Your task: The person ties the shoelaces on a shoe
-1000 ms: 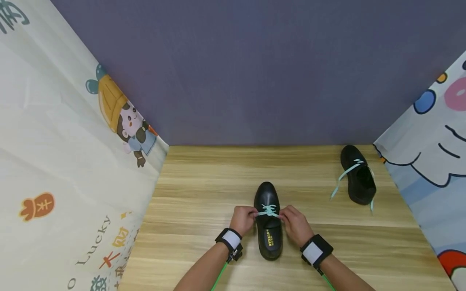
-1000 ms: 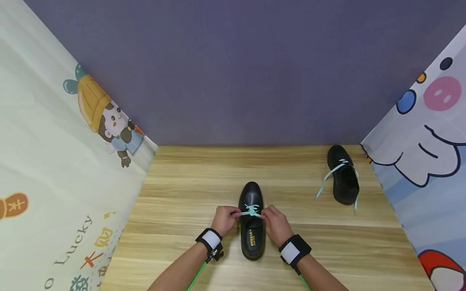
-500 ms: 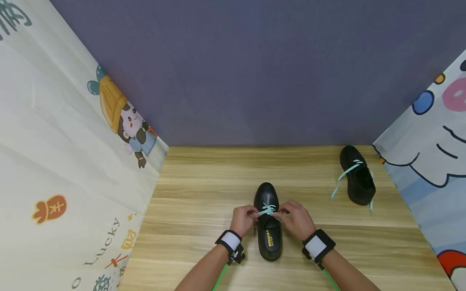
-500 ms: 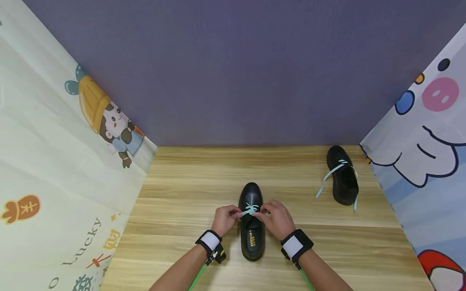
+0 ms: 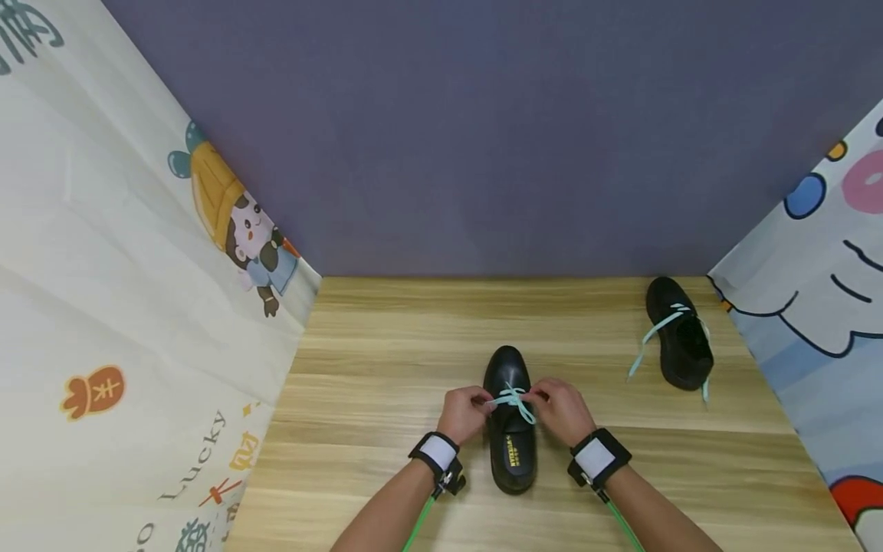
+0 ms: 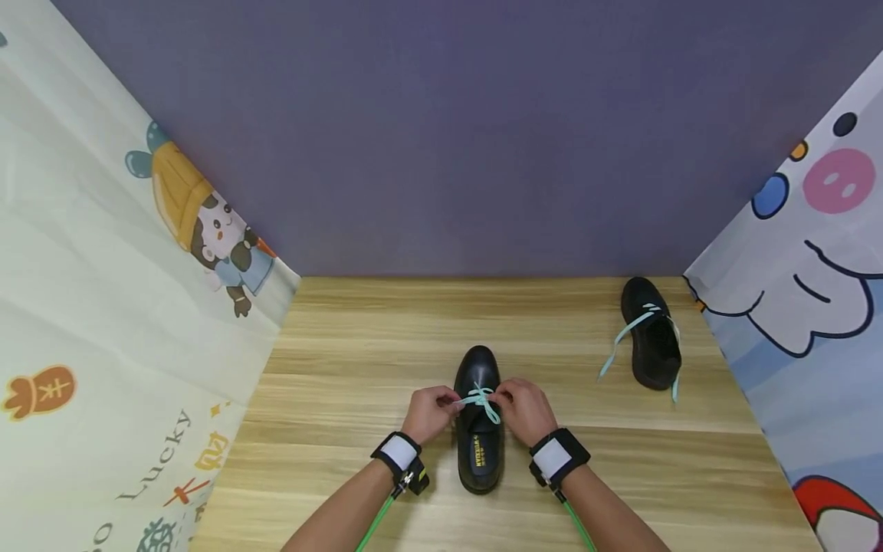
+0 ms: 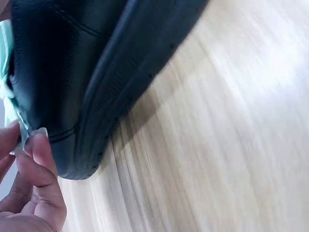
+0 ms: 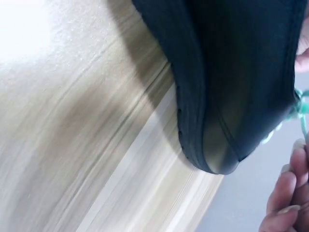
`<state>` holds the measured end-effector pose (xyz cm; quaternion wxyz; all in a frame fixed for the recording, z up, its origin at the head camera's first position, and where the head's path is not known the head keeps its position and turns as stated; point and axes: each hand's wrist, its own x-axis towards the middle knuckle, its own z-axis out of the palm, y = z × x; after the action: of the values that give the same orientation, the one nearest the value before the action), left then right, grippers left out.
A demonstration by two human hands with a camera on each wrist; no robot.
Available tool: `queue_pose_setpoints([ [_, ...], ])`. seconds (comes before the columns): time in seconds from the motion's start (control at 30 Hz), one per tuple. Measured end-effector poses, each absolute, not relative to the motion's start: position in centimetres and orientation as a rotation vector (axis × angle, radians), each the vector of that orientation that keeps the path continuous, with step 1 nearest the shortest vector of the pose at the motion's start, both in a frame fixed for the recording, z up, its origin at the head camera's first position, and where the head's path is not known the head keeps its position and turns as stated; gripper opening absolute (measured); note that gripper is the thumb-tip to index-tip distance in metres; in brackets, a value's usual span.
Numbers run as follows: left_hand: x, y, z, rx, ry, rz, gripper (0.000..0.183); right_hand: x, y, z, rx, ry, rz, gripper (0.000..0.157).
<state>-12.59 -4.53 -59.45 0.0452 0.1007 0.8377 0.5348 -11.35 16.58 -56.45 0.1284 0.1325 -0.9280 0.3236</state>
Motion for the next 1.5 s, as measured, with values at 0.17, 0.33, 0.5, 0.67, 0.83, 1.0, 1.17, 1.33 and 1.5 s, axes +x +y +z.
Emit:
queue_pose_setpoints([
  [0.17, -12.9, -4.5, -59.3, 0.206, 2.505, 1.736, 0.005, -11.2, 17.8, -56.2, 0.386, -2.641, 0.920, 0.013],
  [0.33, -13.0, -4.3, -58.9, 0.207, 2.508, 1.735, 0.005, -11.0, 18.8, -56.3, 0.340, -2.572, 0.918, 0.017],
  [0.5, -13.1, -4.1, -58.4, 0.255, 2.600, 1.659, 0.006, -11.2, 19.2, -56.5, 0.353, -2.588, 0.964, 0.008],
  [0.67, -12.2, -3.1, -57.3, 0.357, 2.760, 1.469, 0.038, -11.3, 19.9, -56.3, 0.228, -2.706, 1.030, 0.015],
  [0.83, -10.2, -1.2, -56.1, 0.490, 2.930, 1.089, 0.076, -11.1, 20.7, -56.1, 0.157, -2.766, 1.055, 0.020],
  [1.0, -8.0, 1.3, -55.9, 0.573, 3.031, 0.695, 0.087, -10.4, 21.0, -56.4, 0.154, -2.788, 1.046, 0.018],
  [1.17, -6.3, 3.4, -56.4, 0.503, 2.996, 0.401, 0.087, -9.5, 21.1, -57.0, 0.156, -2.802, 1.079, 0.014],
  [1.33, -5.8, 4.3, -57.3, 0.406, 2.999, 0.128, 0.079, -9.0, 21.1, -57.9, 0.150, -2.840, 1.115, 0.014],
  [1.5, -6.1, 4.7, -57.8, 0.397, 3.040, 0.013, 0.069, -8.8, 21.1, -58.4, 0.160, -2.883, 1.131, 0.013],
])
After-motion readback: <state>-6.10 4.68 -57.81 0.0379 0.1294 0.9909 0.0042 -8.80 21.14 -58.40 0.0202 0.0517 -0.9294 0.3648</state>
